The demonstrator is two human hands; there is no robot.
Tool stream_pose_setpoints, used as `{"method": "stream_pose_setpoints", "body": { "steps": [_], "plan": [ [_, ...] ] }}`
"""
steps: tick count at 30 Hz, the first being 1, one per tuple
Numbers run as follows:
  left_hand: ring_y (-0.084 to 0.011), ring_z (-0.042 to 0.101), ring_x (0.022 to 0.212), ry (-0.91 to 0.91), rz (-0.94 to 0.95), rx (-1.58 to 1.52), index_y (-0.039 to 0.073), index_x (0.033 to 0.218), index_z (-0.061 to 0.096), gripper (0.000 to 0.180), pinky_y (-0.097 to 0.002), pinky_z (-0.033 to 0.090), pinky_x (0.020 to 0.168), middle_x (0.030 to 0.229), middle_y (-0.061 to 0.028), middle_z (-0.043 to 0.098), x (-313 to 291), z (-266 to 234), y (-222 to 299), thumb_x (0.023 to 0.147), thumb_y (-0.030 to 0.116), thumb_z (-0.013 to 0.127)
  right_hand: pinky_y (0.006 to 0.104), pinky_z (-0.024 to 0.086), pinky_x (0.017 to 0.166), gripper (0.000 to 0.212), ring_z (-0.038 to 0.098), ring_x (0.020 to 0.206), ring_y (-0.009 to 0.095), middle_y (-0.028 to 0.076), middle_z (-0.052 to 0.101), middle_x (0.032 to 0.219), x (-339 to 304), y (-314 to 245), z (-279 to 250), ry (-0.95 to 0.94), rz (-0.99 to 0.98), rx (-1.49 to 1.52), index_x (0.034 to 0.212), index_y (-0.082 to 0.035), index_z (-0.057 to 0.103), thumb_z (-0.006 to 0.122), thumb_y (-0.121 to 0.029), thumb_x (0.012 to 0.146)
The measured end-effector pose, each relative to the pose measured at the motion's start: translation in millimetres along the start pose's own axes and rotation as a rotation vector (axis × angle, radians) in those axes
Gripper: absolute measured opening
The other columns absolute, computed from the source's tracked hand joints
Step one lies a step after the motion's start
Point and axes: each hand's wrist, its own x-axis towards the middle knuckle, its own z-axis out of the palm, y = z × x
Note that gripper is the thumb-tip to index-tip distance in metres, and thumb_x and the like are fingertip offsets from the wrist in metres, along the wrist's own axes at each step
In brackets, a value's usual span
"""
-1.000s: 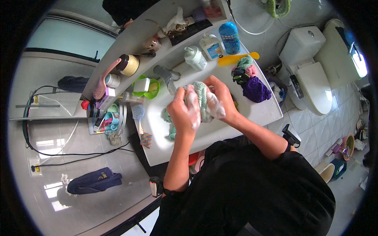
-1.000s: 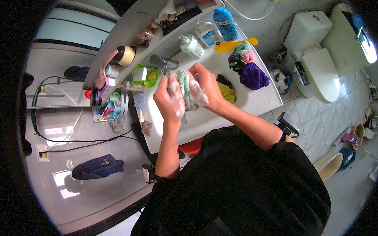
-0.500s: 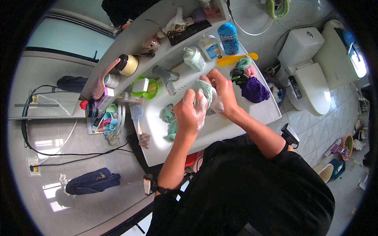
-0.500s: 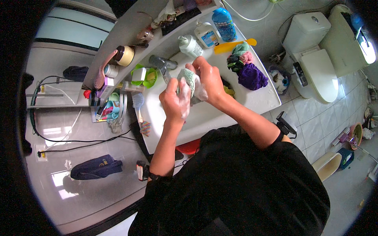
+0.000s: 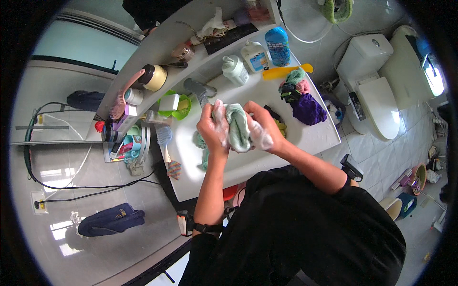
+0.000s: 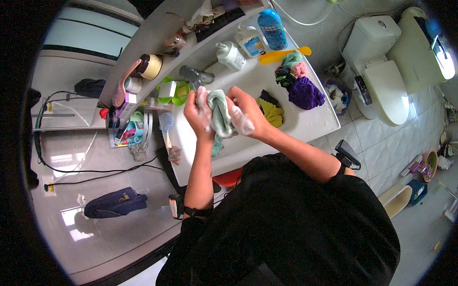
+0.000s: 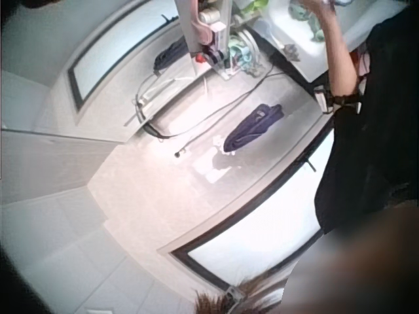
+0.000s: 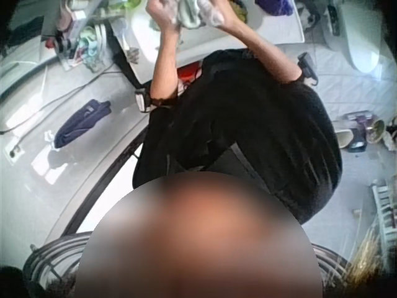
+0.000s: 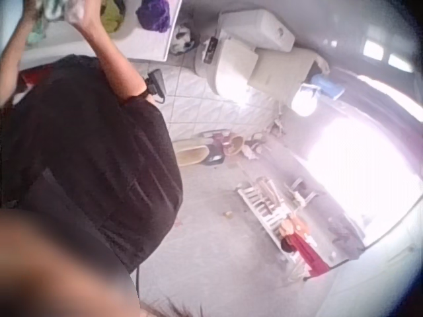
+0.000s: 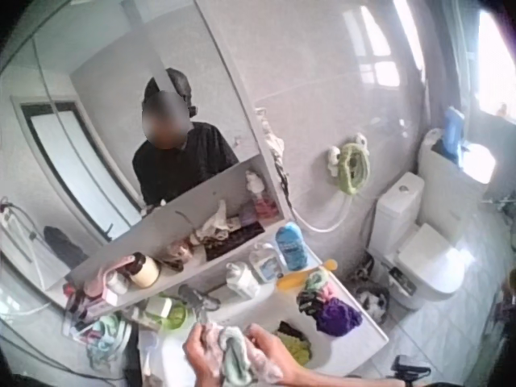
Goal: The person washes several small colorful cloths by hand in a bathroom sink. They wet each cloth under running water, apply bar soap, lather, rinse, and wring out the water, repeating the process for multiple items.
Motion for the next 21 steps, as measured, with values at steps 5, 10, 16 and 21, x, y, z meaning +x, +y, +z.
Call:
{"method": "stream_pose_setpoints", "body": {
  "steps": [5,10,16,21],
  "plan": [
    [-0.0127,0.045,0.067,-0.068,-0.274,-0.125,0.002,0.076,0.047,0.037,-0.0314,0.041,0.064,0.069,-0.0047,0.051,-22,9,2,0.098,0.031,0.055,0.0233,0.046,0.05,0.033,0.056,0.061,0.008,0.001,0.059,0.074,15,-2,-3,0.148,0.147,0.59,0.092,-0.006,0.055,0.06,-0.038,0.096],
    [-0.0093,0.039,0.068,0.184,-0.307,-0.572,0.006,0.074,0.045,0.038,-0.0267,0.036,0.064,0.07,0.0021,0.042,-14,14,9,0.098,0.034,0.054,0.0282,0.047,0.064,0.025,0.053,0.068,0.012,0.004,0.058,0.075,2,11,18,0.223,0.131,0.147,0.092,-0.002,0.054,0.058,-0.025,0.1],
    [-0.0137,0.049,0.068,-0.06,-0.057,0.069,0.005,0.085,0.053,0.031,-0.0296,0.043,0.066,0.07,-0.0023,0.052,-11,1,3,0.089,0.032,0.067,0.0228,0.045,0.065,0.027,0.051,0.074,0.006,0.0,0.057,0.08,-6,-9,17,0.209,0.076,0.226,0.092,-0.005,0.055,0.06,-0.031,0.098],
    [-0.0098,0.04,0.067,-0.05,-0.171,-0.078,0.004,0.074,0.045,0.034,-0.0292,0.038,0.06,0.068,0.0,0.043,-39,7,22,0.095,0.026,0.06,0.0321,0.048,0.059,0.029,0.058,0.065,0.014,0.011,0.062,0.073,18,-6,1,0.384,0.071,0.058,0.091,-0.002,0.053,0.062,-0.029,0.096]
  ]
}}
